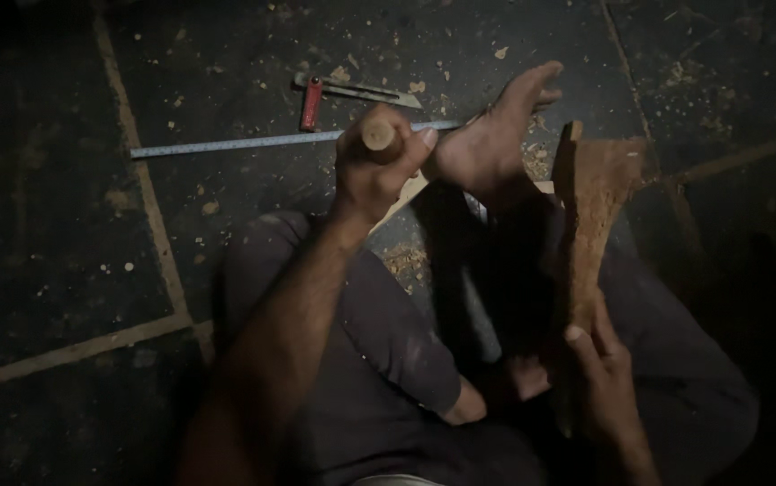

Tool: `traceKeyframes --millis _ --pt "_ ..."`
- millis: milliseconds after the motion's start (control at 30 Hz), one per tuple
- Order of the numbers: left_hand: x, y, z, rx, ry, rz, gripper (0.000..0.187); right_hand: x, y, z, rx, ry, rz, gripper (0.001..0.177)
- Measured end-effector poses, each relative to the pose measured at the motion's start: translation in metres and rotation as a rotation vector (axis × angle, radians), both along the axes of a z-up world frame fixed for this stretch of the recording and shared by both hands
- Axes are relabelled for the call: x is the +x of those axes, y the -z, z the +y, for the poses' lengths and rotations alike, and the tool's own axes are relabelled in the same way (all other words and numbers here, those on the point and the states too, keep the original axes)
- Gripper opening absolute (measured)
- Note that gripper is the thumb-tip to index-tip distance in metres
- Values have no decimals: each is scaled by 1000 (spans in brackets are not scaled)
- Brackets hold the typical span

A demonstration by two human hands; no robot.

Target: The person carves a piece of wood using a mallet and a hand tool. They use their bare feet to stabilize the wood on the tiled floor as they work.

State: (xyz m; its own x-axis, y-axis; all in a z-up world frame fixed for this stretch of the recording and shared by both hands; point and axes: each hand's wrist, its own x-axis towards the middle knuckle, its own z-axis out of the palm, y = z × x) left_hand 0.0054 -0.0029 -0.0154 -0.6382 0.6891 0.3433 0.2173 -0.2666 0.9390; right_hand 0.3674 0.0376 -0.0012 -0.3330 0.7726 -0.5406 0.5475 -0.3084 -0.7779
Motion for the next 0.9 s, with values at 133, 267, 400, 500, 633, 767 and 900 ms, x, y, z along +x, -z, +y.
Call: traceKeyframes --millis 133,267,400,500,633,767,900 --pt "6 10 -3 4 -5 175 18 14 0 -3 110 -54 78 77" --pt "44 25 -21 216 92 336 21 7 -19 -3 327 -209 151 75" --pt "48 35 -27 321 25 304 23 -13 -60 -8 603 -419 190 76" --pt "40 32 -70 50 62 24 16 -28 -94 -13 796 -571 222 85" --pt "22 33 -93 -132 81 -9 17 -47 -128 -15 1109 -836 143 91" --pt "14 47 -84 -210 129 32 17 -79 -129 -12 1050 -1119 -431 92" --pt "9 57 -66 -271 131 143 18 -110 -130 0 1318 -1272 -379 95"
